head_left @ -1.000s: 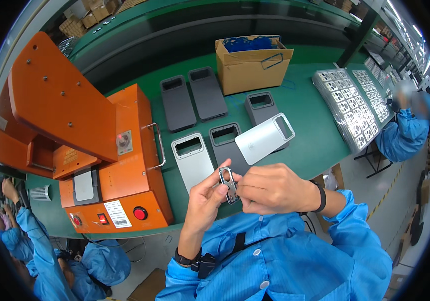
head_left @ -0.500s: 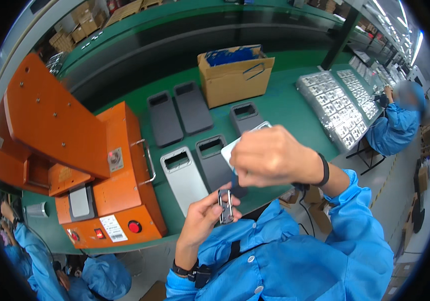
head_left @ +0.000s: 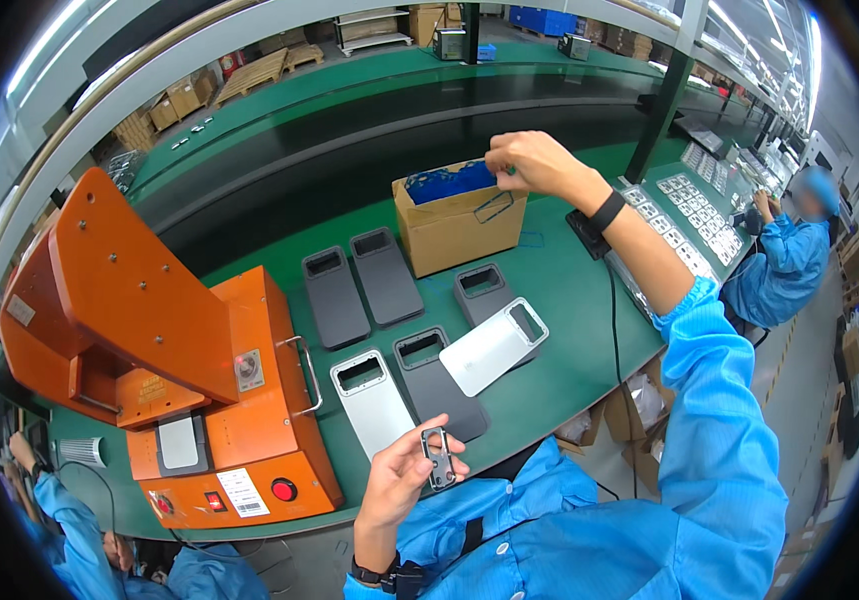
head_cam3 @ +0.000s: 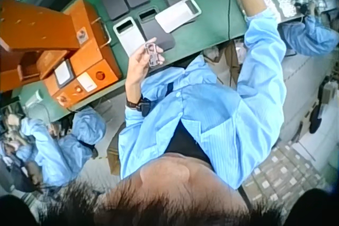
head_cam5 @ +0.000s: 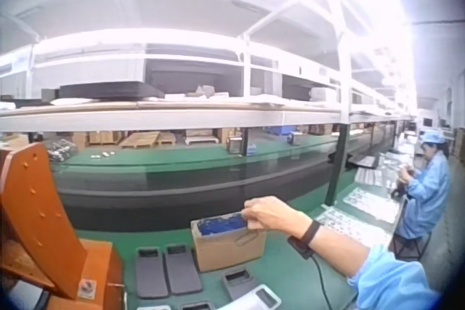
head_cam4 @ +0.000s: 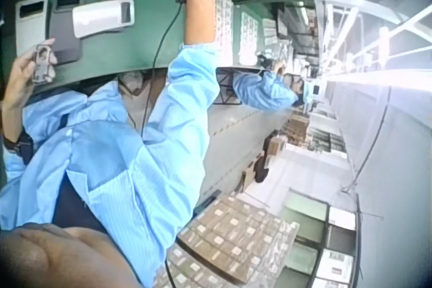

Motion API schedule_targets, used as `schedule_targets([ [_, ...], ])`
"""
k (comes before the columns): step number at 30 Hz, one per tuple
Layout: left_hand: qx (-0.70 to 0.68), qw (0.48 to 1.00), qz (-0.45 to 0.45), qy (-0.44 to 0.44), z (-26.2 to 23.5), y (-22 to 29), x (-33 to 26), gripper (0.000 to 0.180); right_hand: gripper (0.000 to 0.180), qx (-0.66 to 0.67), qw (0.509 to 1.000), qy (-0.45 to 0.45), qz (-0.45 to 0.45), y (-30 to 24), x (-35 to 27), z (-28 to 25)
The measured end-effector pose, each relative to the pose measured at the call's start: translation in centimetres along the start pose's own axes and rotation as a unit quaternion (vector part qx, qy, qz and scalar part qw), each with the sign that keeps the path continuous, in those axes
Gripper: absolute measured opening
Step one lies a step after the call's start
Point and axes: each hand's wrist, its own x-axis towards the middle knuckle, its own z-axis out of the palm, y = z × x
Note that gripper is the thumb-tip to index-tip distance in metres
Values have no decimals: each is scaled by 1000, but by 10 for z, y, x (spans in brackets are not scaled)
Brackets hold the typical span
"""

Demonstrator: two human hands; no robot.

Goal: Assembling plastic shells and electronic components at a factory workstation using a manual press fixture.

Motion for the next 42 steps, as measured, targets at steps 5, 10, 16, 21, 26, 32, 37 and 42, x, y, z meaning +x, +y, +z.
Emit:
schedule_targets([
  [5,-10,1000,3,19,0,2,4,66,16,-44,998,45,6,-8,-15,-1],
  [10,-63,996,40,50,8,0,15,71,15,-63,990,113,52,-38,-38,-16],
  [16,-79,988,106,82,9,-6,18,72,13,228,970,74,36,-151,-103,-13],
  [21,-65,981,156,92,19,-15,25,69,19,487,867,43,102,-235,-149,14],
  [26,40,977,182,103,27,-18,29,66,19,759,577,53,297,-258,-164,28],
  [32,470,830,275,121,35,-7,36,52,14,759,565,36,321,-249,-165,27],
  [37,567,760,302,100,41,4,36,51,14,792,521,-3,319,-242,-171,33],
  [42,527,799,280,68,43,-1,38,52,15,879,371,78,290,-243,-181,49],
])
